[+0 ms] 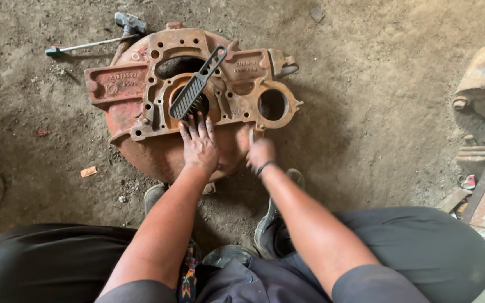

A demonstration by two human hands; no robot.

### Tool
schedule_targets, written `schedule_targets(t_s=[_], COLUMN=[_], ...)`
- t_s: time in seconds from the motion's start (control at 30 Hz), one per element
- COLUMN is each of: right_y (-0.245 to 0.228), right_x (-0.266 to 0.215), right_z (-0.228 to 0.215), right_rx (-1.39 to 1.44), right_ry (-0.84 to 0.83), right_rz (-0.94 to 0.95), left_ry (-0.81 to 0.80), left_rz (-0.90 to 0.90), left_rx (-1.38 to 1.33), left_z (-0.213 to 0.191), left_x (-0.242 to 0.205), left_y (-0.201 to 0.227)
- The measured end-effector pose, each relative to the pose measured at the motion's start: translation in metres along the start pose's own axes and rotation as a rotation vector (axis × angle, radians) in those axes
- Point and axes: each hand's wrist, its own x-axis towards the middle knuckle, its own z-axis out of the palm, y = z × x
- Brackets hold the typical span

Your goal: The person cleans a rusty engine part placed on a red barrel using a wire brush and a scraper. They scrub the surface and scrape the edges to remove rust and debris.

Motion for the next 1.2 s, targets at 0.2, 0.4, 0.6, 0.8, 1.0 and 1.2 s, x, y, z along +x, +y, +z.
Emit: schedule_targets(t_s=[0.2, 0.4, 0.6, 0.8, 1.0, 1.2], right_y=[0.025, 0.026, -0.028, -0.013, -0.025, -0.048], right_x=[0.057, -0.006, -0.062, -0.038, -0.018, -0.038], right_z=[0.002, 0.018, -0.02, -0.065, -0.076, -0.063], right_rx=[0.322, -0.383, -0.554, -0.433, -0.454, -0.513], right_ry=[-0.224, 0.307, 0.372, 0.569, 0.508, 0.427], right_rz=[0.024, -0.303, -0.348, -0.464, -0.381, -0.276], left_ry=[-0.057, -0.08, -0.033, -0.068, -0.09, -0.102], left_rz=[0.007, -0.008, -0.003, -0.007, -0.005, 0.001], left_rx=[0.004, -0.057, -0.078, -0.054, 0.0, 0.025], left_z=[-0.012, -0.006, 0.004, -0.009, -0.01, -0.013], left_x=[-0.006, -0.005, 0.0, -0.008, -0.003, -0.007], left_y=[0.001, 0.001, 0.0, 0.0, 0.003, 0.003])
